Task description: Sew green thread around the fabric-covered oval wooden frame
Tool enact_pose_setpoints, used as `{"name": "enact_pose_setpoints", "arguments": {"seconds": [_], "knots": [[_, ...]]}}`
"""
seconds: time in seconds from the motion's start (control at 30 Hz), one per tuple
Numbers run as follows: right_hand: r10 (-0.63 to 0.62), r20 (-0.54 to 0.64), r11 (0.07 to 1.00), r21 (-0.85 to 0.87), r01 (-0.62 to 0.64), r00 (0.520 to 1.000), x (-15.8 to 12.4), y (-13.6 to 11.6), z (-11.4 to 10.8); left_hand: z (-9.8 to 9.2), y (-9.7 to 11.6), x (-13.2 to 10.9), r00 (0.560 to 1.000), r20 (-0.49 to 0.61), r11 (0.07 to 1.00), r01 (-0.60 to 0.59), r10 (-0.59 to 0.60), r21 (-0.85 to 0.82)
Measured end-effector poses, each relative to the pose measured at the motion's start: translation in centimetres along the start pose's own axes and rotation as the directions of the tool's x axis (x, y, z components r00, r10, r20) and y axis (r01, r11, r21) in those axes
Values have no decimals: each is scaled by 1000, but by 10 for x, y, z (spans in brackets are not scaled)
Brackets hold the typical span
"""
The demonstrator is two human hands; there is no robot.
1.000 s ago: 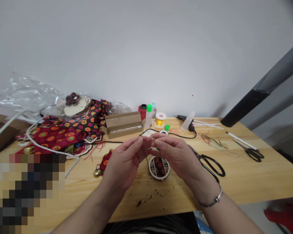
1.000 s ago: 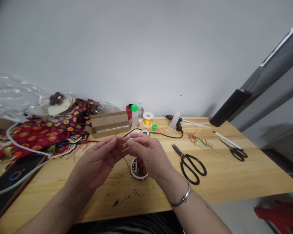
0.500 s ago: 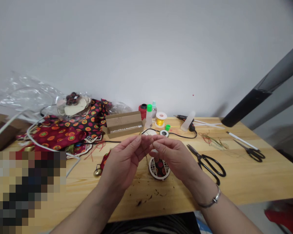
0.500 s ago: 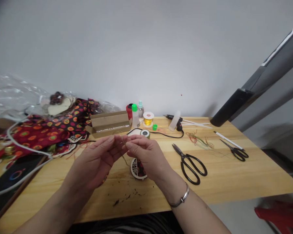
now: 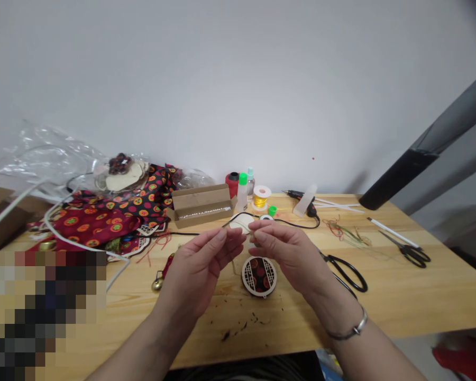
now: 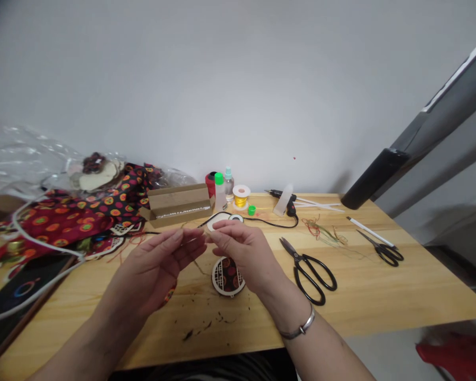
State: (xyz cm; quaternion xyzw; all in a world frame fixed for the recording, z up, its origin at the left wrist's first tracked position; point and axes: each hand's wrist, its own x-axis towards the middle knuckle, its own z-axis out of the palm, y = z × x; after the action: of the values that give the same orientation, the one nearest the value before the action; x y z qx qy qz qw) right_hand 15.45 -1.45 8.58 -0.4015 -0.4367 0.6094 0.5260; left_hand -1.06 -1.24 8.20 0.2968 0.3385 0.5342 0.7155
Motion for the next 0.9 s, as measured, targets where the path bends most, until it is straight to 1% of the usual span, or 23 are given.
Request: {"name": "enact_pose_setpoints", "arguments": {"seconds": [0.13, 0.23, 0.33, 0.47, 0.6, 0.67, 0.77, 0.83, 0.9], "knots": [[-21, 5, 988, -152, 21, 1000, 0, -12, -6, -7, -1, -5, 999, -37, 995, 29, -25, 98], [-20, -1, 967, -256, 19, 1000, 0, -19, -8, -9, -2, -10, 998, -54, 983, 30, -20, 183], [5, 8, 963, -270, -2, 1000, 0, -23, -9, -12, -5, -13, 1000, -19, 970, 24, -20, 244], [36, 12, 963, -269, -31, 999, 0, -23, -11, -17, -10, -15, 998, 43, 954, 34, -49, 297], [8, 13, 913, -408, -2, 1000, -2, -27, -14, -21, -13, -16, 996, 55, 947, 49, -70, 317], [3, 44, 865, -501, 19, 999, -2, -29, -16, -23, -13, -16, 998, 25, 947, 53, -64, 317], [37, 113, 790, -612, 40, 993, -1, -32, -21, -26, -11, -16, 996, -51, 952, 87, -75, 293], [63, 162, 754, -654, 60, 985, 0, -34, -26, -29, -9, -18, 992, -98, 953, 108, -83, 284], [74, 202, 737, -671, 83, 977, 2, -35, -31, -33, -7, -20, 988, -131, 950, 117, -81, 291]]}}
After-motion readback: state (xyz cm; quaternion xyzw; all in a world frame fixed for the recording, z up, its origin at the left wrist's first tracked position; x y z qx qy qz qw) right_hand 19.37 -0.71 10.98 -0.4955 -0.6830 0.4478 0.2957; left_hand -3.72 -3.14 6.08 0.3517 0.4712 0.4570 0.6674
